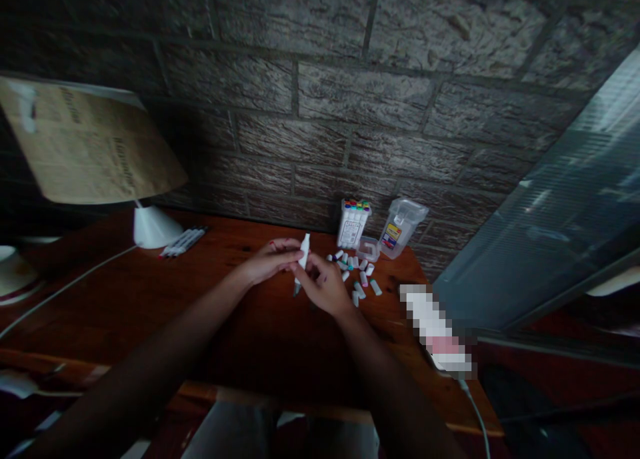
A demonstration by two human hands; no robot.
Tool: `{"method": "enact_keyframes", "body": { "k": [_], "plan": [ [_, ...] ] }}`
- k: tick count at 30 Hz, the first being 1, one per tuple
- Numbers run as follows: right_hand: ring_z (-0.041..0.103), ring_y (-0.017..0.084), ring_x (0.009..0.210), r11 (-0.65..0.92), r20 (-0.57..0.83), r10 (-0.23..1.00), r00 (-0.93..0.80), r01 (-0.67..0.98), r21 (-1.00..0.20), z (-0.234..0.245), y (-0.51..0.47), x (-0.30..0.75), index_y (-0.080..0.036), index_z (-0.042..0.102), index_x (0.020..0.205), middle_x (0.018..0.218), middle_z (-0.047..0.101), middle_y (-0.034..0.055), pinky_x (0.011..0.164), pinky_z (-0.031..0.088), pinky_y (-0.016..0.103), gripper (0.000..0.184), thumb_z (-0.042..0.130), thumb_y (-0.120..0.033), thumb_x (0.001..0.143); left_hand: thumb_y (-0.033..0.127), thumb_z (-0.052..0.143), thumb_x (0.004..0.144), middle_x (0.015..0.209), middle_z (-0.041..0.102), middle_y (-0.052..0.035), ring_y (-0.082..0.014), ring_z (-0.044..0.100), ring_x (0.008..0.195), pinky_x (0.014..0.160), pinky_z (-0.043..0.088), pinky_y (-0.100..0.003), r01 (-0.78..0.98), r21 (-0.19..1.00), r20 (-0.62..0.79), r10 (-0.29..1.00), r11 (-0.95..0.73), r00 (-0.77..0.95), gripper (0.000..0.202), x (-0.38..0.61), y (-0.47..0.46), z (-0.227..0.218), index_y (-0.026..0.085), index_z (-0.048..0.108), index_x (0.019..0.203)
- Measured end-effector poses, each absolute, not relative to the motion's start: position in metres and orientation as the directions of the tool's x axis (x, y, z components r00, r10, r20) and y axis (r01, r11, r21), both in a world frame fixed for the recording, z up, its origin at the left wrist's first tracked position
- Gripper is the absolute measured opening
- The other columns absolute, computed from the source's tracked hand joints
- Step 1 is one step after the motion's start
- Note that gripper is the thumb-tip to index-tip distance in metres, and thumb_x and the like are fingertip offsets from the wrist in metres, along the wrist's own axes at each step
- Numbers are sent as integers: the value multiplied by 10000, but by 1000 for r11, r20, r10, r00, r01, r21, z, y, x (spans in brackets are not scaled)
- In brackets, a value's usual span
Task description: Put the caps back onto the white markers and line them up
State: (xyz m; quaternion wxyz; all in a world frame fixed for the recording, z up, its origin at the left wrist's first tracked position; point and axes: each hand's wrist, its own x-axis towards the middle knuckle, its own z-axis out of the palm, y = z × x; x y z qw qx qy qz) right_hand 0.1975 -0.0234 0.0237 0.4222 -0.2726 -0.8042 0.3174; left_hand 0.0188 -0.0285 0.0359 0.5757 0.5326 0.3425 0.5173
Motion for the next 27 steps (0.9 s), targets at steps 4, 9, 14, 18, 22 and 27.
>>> {"method": "enact_keyframes", "body": {
  "k": [4, 9, 14, 18, 22, 27],
  "plan": [
    [479, 125, 593, 568, 480, 785, -392, 144, -811, 24, -18, 197, -212, 566, 777, 643, 506, -33, 580, 369, 270, 354, 587, -528, 937, 531, 854, 701, 615, 555, 32, -48, 406, 512, 501, 262, -209, -179, 976, 148, 979, -121, 142, 450, 17, -24, 34, 121, 711, 818],
    [498, 145, 617, 449, 411, 883, -229, 153, -880, 28, -9, 200, -217, 566, 749, 639, 524, -21, 604, 394, 281, 426, 582, -620, 887, 625, 789, 721, 512, 441, 71, -76, 363, 489, 509, 241, -243, 30, 986, 163, 985, -162, -50, 499, 9, -15, 27, 140, 713, 808],
    [473, 141, 619, 425, 394, 901, -180, 192, -885, 26, -3, 203, -221, 534, 678, 611, 485, -29, 597, 375, 277, 497, 581, -680, 864, 625, 759, 739, 501, 429, 71, -92, 367, 510, 526, 243, -261, 152, 974, 186, 974, -166, -128, 476, 4, -11, 21, 153, 706, 769],
    [468, 130, 601, 424, 369, 890, -267, 193, -885, 25, -6, 201, -205, 571, 671, 617, 502, -28, 597, 362, 278, 514, 621, -687, 841, 685, 706, 762, 527, 441, 64, -93, 377, 512, 528, 259, -258, 137, 971, 211, 972, -196, -106, 541, 8, -13, 24, 147, 723, 813],
    [428, 114, 569, 426, 333, 853, -401, 170, -888, 24, -10, 199, -202, 565, 634, 587, 467, -38, 561, 326, 269, 540, 652, -702, 817, 743, 679, 755, 545, 443, 64, -84, 377, 499, 512, 258, -244, 100, 975, 198, 980, -199, 16, 613, 14, -18, 29, 138, 717, 842],
    [419, 101, 530, 408, 280, 830, -482, 185, -894, 23, -14, 196, -193, 619, 628, 558, 507, -35, 507, 292, 251, 553, 673, -719, 792, 670, 710, 769, 574, 507, 38, -79, 415, 528, 512, 268, -229, 95, 974, 185, 963, -207, 198, 529, 17, -22, 30, 147, 660, 710]
  ]
}}
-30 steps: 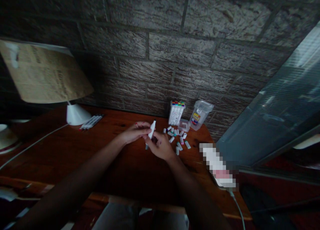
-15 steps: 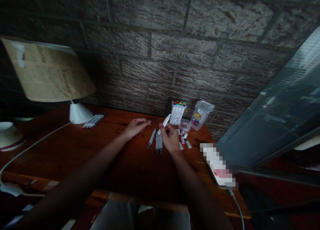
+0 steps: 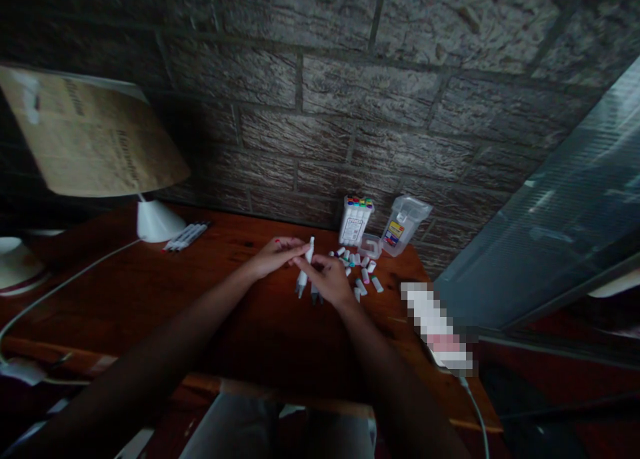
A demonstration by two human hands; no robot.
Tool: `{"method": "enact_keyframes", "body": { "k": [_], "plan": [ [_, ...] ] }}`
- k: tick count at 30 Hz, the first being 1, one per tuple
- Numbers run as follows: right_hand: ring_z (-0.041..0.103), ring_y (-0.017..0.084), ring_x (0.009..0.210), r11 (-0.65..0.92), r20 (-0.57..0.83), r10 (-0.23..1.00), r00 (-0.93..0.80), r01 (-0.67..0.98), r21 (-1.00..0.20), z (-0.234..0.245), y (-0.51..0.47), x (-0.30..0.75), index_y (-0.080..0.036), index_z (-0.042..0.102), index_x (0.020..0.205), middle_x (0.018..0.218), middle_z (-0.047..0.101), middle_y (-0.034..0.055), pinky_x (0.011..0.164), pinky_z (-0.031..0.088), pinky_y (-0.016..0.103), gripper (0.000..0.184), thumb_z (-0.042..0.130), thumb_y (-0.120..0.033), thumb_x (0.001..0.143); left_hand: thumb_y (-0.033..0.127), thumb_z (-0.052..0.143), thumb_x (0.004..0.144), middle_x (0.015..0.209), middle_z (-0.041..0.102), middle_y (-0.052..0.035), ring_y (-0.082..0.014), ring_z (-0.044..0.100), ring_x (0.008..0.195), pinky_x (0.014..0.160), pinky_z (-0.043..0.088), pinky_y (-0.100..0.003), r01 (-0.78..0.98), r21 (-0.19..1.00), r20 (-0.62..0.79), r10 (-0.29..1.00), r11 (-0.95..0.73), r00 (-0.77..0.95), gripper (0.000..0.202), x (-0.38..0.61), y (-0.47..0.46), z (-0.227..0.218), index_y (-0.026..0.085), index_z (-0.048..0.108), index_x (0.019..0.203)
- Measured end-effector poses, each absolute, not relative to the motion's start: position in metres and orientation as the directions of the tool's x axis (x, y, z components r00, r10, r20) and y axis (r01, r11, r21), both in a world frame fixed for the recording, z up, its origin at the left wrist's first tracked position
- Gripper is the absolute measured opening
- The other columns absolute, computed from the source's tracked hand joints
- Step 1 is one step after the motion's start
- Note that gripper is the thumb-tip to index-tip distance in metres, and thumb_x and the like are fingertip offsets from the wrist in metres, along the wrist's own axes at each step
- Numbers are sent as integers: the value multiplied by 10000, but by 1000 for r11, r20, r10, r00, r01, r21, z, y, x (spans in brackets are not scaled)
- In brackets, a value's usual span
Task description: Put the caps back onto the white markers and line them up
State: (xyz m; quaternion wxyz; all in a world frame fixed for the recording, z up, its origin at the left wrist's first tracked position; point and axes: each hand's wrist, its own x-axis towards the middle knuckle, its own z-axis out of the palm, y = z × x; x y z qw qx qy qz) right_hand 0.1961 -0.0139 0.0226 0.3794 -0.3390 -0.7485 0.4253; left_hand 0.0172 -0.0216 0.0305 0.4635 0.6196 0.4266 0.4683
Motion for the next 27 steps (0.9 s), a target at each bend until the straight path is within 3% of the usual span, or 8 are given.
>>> {"method": "enact_keyframes", "body": {
  "k": [3, 8, 14, 17, 20, 24, 27],
  "plan": [
    [464, 106, 529, 391, 260, 815, -518, 159, -907, 24, -17, 195, -192, 671, 665, 593, 594, -14, 504, 326, 247, 551, 665, -729, 789, 595, 761, 746, 622, 567, 24, -81, 461, 562, 530, 302, -220, 42, 986, 151, 963, -164, 223, 461, 17, -22, 30, 139, 692, 762],
    [452, 100, 484, 383, 245, 815, -525, 173, -907, 28, -20, 195, -190, 678, 653, 536, 571, -20, 481, 332, 243, 577, 672, -756, 766, 492, 859, 664, 688, 620, 15, -82, 533, 613, 589, 396, -213, -80, 995, 72, 968, -54, 239, 416, 18, -23, 30, 131, 695, 791],
    [446, 104, 473, 358, 251, 863, -439, 181, -916, 27, -14, 197, -190, 712, 689, 518, 556, -13, 502, 347, 261, 656, 542, -808, 826, 464, 821, 710, 716, 646, -10, -105, 569, 634, 599, 422, -224, -146, 989, -20, 998, 27, 55, 367, 13, -16, 29, 140, 666, 786],
    [450, 111, 473, 327, 246, 903, -352, 194, -925, 24, -8, 199, -170, 777, 826, 526, 550, -16, 499, 339, 270, 672, 539, -798, 834, 419, 731, 788, 603, 559, 17, -96, 482, 549, 546, 360, -234, -6, 1000, -11, 997, 10, -77, 310, 6, -11, 26, 151, 621, 680],
    [466, 121, 486, 338, 254, 905, -341, 214, -916, 20, -6, 199, -161, 786, 836, 530, 551, -12, 501, 336, 273, 671, 548, -788, 831, 379, 671, 822, 589, 555, 21, -109, 474, 556, 553, 337, -248, 240, 970, 78, 987, -44, -137, 274, 0, -9, 21, 155, 636, 668],
    [476, 122, 498, 377, 274, 893, -358, 258, -890, 16, -4, 199, -160, 782, 817, 523, 541, -19, 516, 329, 266, 642, 551, -758, 843, 339, 637, 844, 663, 643, -1, -144, 574, 670, 633, 376, -255, 591, 802, 175, 980, -83, -99, 227, -3, -9, 13, 151, 697, 730],
    [474, 123, 505, 378, 290, 905, -311, 275, -884, 15, 0, 202, -162, 776, 792, 532, 546, -17, 523, 337, 266, 629, 547, -745, 845, 380, 608, 891, 697, 674, -18, -155, 606, 691, 648, 384, -263, 708, 703, 160, 985, -65, -68, 283, -2, -8, 8, 149, 718, 768]
  ]
}}
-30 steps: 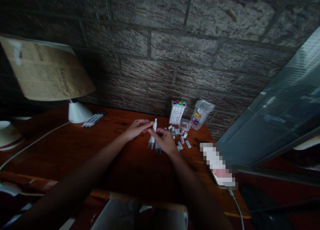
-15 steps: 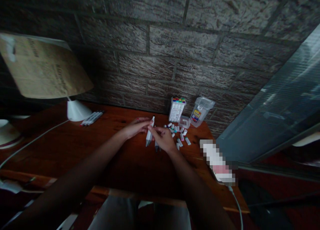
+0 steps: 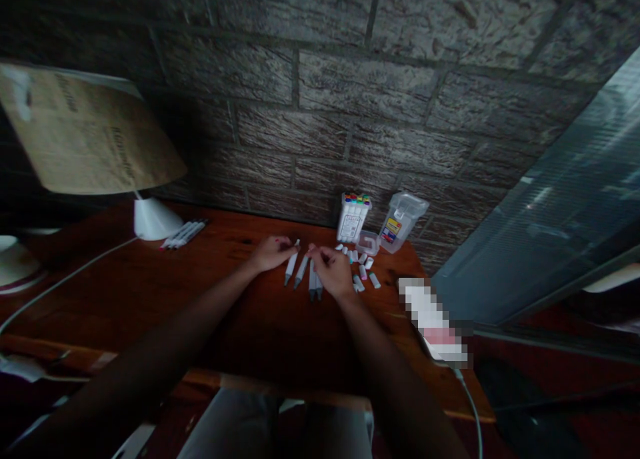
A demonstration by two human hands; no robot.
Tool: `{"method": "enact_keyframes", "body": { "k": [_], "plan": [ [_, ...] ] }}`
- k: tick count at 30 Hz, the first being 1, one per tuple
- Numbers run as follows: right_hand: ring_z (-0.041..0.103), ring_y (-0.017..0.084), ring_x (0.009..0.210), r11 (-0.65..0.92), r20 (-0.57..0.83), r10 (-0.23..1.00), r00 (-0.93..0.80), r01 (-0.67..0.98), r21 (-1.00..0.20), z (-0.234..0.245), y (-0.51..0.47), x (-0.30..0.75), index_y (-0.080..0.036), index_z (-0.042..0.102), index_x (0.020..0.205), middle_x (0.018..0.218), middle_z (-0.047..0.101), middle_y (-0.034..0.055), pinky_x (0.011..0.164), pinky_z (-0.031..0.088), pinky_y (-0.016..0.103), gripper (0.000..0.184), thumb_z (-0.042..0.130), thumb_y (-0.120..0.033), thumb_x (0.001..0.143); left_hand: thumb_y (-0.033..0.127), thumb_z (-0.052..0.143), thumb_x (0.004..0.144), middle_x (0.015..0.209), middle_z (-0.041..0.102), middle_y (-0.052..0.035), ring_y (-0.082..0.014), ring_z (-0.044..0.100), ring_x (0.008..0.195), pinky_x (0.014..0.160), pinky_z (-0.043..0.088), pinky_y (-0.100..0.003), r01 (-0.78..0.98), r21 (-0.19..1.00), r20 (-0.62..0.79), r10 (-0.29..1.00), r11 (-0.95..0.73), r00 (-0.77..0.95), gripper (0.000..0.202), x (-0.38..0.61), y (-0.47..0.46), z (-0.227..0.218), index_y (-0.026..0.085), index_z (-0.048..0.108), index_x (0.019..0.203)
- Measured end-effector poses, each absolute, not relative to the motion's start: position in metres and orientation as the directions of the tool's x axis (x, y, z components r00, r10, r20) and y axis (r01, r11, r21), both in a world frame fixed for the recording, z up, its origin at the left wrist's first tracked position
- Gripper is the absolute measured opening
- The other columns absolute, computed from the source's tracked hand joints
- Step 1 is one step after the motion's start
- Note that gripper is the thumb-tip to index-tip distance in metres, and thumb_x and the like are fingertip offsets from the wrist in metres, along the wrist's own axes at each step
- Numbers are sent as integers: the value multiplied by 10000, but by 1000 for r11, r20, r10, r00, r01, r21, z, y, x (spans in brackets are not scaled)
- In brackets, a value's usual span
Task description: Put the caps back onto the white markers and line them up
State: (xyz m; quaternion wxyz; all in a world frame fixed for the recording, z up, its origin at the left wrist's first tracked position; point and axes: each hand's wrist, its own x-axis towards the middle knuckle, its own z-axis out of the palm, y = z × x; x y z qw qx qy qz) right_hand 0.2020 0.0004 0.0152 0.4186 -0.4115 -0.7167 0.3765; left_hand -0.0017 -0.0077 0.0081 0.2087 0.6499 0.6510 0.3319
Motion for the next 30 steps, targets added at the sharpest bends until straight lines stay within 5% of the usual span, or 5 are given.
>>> {"method": "enact_keyframes", "body": {
  "k": [7, 16, 21, 26, 30],
  "plan": [
    [591, 174, 600, 343, 319, 939, -131, 252, -905, 12, 17, 211, -172, 759, 786, 655, 688, 40, 603, 441, 296, 593, 555, -727, 820, 421, 642, 903, 850, 748, -51, -176, 659, 791, 684, 412, -263, 780, 626, 128, 987, -4, -97, 286, 2, -8, 8, 162, 749, 847],
    [608, 169, 649, 450, 375, 889, -263, 348, -823, 8, 8, 206, -191, 750, 761, 689, 702, 29, 658, 446, 293, 481, 542, -605, 890, 413, 580, 961, 886, 757, -54, -173, 669, 804, 712, 440, -269, 809, 588, 127, 987, 7, -100, 300, 8, -14, 15, 172, 748, 904],
    [611, 183, 663, 451, 377, 888, -262, 342, -824, 7, 9, 207, -192, 752, 753, 707, 717, 44, 667, 450, 300, 491, 544, -620, 876, 430, 545, 973, 1077, 768, -77, -244, 691, 1043, 940, 485, -344, 874, 472, 186, 957, 112, -223, 304, -7, -14, 21, 214, 749, 1039],
    [614, 194, 678, 407, 341, 908, -243, 321, -855, 5, 10, 211, -171, 781, 808, 736, 731, 60, 663, 443, 309, 546, 573, -674, 838, 471, 565, 937, 1638, 370, -208, -400, 239, 1556, 1241, 215, -563, 778, 316, 291, 725, 543, -624, 572, -63, -19, 22, 135, 610, 1397],
    [580, 186, 624, 393, 320, 916, -241, 391, -832, 7, 8, 211, -160, 788, 810, 644, 668, 38, 632, 416, 312, 596, 578, -718, 817, 503, 485, 955, 1665, 252, -287, -441, 148, 1576, 1259, 132, -588, 608, 320, 94, 614, 727, -784, 731, -92, -23, 16, 47, 460, 1526]
  ]
}}
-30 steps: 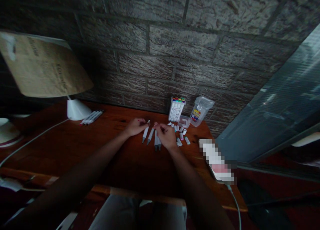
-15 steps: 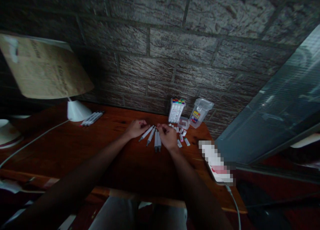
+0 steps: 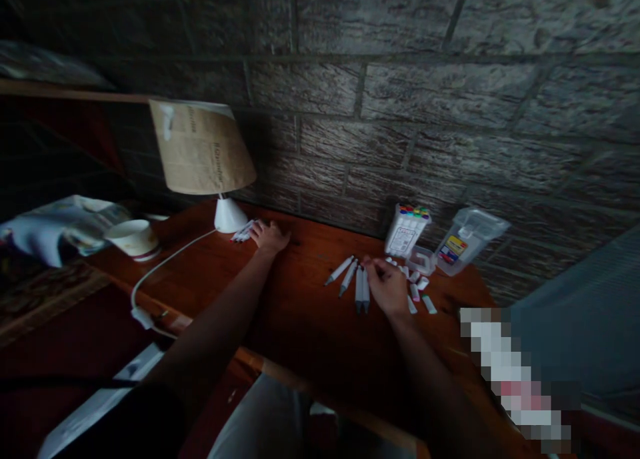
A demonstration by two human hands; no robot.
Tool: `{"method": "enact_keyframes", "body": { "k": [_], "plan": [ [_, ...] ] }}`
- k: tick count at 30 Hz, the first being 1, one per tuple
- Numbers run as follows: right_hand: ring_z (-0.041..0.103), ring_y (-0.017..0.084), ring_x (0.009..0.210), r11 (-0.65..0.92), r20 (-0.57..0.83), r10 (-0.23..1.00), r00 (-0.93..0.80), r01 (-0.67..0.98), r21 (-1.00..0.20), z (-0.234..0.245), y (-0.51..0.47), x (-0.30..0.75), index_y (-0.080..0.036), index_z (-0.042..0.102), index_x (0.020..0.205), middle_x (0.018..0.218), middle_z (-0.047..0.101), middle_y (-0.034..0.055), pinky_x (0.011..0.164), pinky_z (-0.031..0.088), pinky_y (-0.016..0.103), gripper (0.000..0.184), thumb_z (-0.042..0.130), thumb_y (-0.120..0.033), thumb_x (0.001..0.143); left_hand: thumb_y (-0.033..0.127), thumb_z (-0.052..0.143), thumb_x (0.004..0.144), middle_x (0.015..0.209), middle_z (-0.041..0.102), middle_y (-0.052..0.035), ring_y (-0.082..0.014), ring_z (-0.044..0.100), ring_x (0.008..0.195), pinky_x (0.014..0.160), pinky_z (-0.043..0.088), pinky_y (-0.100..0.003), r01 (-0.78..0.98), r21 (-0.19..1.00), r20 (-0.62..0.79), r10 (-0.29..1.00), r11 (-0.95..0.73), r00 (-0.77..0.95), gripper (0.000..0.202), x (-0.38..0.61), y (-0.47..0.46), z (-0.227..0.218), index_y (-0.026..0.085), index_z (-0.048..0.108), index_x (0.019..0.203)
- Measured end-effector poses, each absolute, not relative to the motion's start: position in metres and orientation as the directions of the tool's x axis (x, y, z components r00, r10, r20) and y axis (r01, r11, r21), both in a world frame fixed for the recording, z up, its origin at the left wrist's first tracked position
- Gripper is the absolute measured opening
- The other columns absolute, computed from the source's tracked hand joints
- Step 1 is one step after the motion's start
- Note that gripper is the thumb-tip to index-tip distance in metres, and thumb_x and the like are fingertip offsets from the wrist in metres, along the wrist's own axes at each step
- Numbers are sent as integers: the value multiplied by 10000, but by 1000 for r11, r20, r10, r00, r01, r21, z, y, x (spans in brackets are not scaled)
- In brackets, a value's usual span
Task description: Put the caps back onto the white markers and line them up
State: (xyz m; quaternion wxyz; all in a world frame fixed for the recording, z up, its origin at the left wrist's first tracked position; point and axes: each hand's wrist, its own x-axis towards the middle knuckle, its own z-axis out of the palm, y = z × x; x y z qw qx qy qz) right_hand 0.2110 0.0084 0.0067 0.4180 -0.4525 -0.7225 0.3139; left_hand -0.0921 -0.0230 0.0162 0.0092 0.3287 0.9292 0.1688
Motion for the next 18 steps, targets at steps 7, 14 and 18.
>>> {"method": "enact_keyframes", "body": {
  "k": [7, 14, 18],
  "plan": [
    [614, 193, 658, 393, 317, 915, -251, 371, -841, 5, 7, 210, -166, 790, 831, 689, 699, 44, 663, 455, 318, 608, 578, -736, 827, 514, 483, 936, 1673, 215, -296, -449, 102, 1583, 1228, 88, -682, 611, 286, 141, 598, 738, -789, 732, -92, -19, 14, 78, 460, 1523],
    [646, 221, 733, 398, 328, 911, -251, 320, -860, 1, 12, 213, -160, 791, 847, 808, 762, 84, 686, 496, 335, 616, 589, -740, 818, 515, 440, 957, 1658, 242, -312, -461, 171, 1565, 1226, 100, -676, 603, 263, 73, 608, 753, -791, 751, -97, -18, 12, 57, 425, 1551],
    [627, 209, 707, 383, 317, 918, -240, 321, -866, 4, 10, 211, -161, 795, 856, 788, 751, 76, 683, 474, 334, 602, 587, -725, 825, 504, 493, 945, 1659, 239, -313, -452, 209, 1557, 1233, 124, -646, 650, 251, 114, 645, 717, -756, 738, -96, -18, 13, 68, 441, 1537]
  ]
}}
